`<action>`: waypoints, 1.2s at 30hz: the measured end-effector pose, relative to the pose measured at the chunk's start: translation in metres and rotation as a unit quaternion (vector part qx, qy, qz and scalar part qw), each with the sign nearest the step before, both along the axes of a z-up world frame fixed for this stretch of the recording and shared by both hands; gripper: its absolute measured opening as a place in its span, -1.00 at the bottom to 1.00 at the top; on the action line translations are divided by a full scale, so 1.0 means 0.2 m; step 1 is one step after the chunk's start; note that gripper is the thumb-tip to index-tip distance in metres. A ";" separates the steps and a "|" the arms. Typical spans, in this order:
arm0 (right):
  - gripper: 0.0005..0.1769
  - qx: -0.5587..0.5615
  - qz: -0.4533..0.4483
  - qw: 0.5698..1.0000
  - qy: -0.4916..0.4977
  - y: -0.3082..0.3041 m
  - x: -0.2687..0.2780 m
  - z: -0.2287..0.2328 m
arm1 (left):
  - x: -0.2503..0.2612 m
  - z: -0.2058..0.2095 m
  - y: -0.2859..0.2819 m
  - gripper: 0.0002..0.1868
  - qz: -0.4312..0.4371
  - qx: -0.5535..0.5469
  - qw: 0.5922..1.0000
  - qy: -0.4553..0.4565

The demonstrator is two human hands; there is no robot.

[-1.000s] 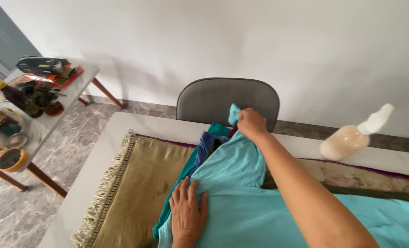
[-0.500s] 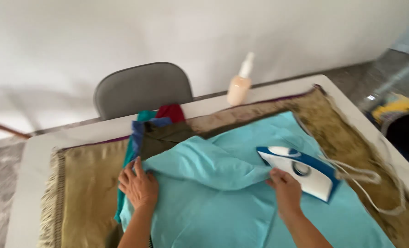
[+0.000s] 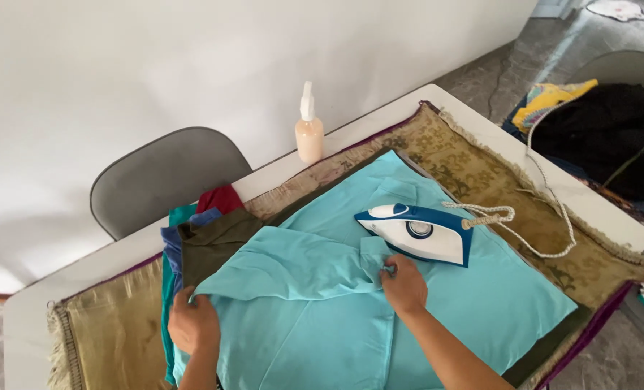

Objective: The person irons and folds several garments on a table, including a patterned cloth, a light blue long-sleeve shirt, and a patterned pinkish cloth. They use an iron and a spray bottle, then fold each item and place it on a growing stack.

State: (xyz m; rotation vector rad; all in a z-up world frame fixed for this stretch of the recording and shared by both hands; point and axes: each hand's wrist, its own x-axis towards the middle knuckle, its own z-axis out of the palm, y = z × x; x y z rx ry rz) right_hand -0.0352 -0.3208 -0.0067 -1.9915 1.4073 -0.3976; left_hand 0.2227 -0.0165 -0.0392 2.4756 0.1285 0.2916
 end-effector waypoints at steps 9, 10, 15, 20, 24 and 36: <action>-0.87 0.015 -0.095 0.984 -0.147 -0.13 -0.43 -0.21 | 0.00 -0.01 -0.02 -0.64 0.040 -0.469 0.871 0.141; -0.86 -0.010 -0.118 0.986 -0.115 -0.12 -0.46 -0.19 | 0.01 -0.02 -0.01 -0.61 0.037 -0.496 0.857 0.138; -0.66 -0.034 -0.112 0.993 -0.011 0.02 -0.39 -0.03 | 0.01 -0.04 0.00 -0.56 0.050 -0.605 0.779 0.157; -0.25 0.053 -0.075 0.977 0.193 0.08 -0.45 -0.01 | 0.01 0.05 -0.03 -0.58 0.021 -0.532 0.827 0.182; -0.44 -0.005 -0.084 0.990 0.109 0.05 -0.47 -0.25 | 0.05 0.02 -0.04 -0.69 0.007 -0.527 0.825 0.205; -0.58 -0.088 -0.080 0.993 -0.004 -0.02 -0.58 0.06 | 0.07 -0.03 0.03 -0.58 -0.017 -0.516 0.820 0.247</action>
